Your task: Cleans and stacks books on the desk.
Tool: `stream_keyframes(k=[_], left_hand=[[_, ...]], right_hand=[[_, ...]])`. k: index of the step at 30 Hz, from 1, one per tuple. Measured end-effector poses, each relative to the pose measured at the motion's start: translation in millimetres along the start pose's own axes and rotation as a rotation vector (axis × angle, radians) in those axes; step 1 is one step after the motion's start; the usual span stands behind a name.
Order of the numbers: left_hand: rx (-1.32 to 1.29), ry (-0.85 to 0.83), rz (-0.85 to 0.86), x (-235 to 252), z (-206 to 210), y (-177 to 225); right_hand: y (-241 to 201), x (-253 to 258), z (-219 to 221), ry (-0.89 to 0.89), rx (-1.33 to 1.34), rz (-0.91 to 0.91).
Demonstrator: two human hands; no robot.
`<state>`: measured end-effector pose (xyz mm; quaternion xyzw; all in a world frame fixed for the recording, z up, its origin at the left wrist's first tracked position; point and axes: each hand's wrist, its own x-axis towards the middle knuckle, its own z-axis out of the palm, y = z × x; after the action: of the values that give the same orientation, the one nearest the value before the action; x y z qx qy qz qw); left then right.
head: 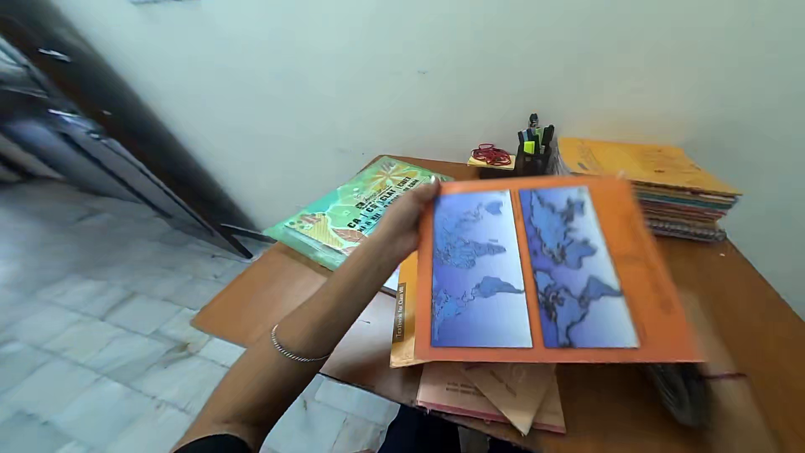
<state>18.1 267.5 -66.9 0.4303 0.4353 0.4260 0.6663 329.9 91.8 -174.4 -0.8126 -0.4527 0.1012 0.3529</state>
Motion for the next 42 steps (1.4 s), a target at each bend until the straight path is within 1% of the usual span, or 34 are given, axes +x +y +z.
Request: stream_keyframes(k=[3,5,7,11,13,16,19,22,23,25,27,30,32,34,36,38,40,42], left_hand=[[0.103,0.016,-0.113,32.2,-7.0,-40.7],[0.138,0.022,-0.186,50.5,-17.0,-56.1],[0.231,-0.028,-0.204,62.7,-28.7,-58.9],[0.524,-0.151,-0.11,66.3,-50.7,-47.6],[0.575,-0.196,-0.091,66.8,-62.4,-43.3],[0.532,-0.244,-0.096,70.7,-76.3,-45.6],[0.529,-0.232,-0.078,67.8,-74.5,-46.0],[0.494,-0.236,-0.05,66.5,-76.5,-50.2],[0.478,-0.25,-0.037,67.6,-78.3,-51.6],[0.462,-0.305,-0.026,69.4,-84.1,-53.4],[0.461,-0.34,-0.019,70.5,-87.6,-53.9],[0.46,-0.323,-0.003,69.1,-85.2,-54.2],[0.467,-0.287,0.001,66.9,-83.1,-55.0],[0.467,-0.252,-0.005,65.1,-80.9,-55.3],[0.453,-0.237,-0.022,63.5,-79.4,-54.9],[0.46,-0.249,-0.03,66.1,-80.9,-55.1],[0.479,-0.275,-0.033,67.7,-82.1,-54.5],[0.499,-0.295,-0.024,69.0,-83.1,-54.1]], right_hand=[[8.5,10.6,3.5,0.032,0.072,-0.035],[11.3,11.6,1.4,0.07,0.077,-0.022],[12.7,11.9,-1.8,0.117,0.084,-0.011],[19.5,14.7,-9.2,0.187,0.113,0.014],[22.4,17.6,-16.8,0.204,0.164,0.055],[-0.1,14.9,-32.0,0.218,0.237,0.099],[-41.1,13.3,-38.5,0.12,0.277,0.034],[-73.7,27.8,-13.3,0.004,0.201,-0.059],[-84.0,34.7,3.8,-0.015,0.13,-0.081],[-104.4,44.7,41.6,-0.079,-0.041,-0.057],[-132.2,43.5,74.0,-0.119,-0.17,-0.079],[-179.4,30.7,105.8,-0.237,-0.166,-0.217],[-208.2,19.1,123.1,-0.37,-0.125,-0.331],[-227.2,7.9,138.4,-0.435,-0.12,-0.445],[-232.8,0.8,146.5,-0.422,-0.155,-0.508],[-226.1,2.9,144.3,-0.408,-0.173,-0.515],[-208.9,11.2,133.5,-0.386,-0.211,-0.494],[-183.2,24.0,117.6,-0.314,-0.251,-0.436]])
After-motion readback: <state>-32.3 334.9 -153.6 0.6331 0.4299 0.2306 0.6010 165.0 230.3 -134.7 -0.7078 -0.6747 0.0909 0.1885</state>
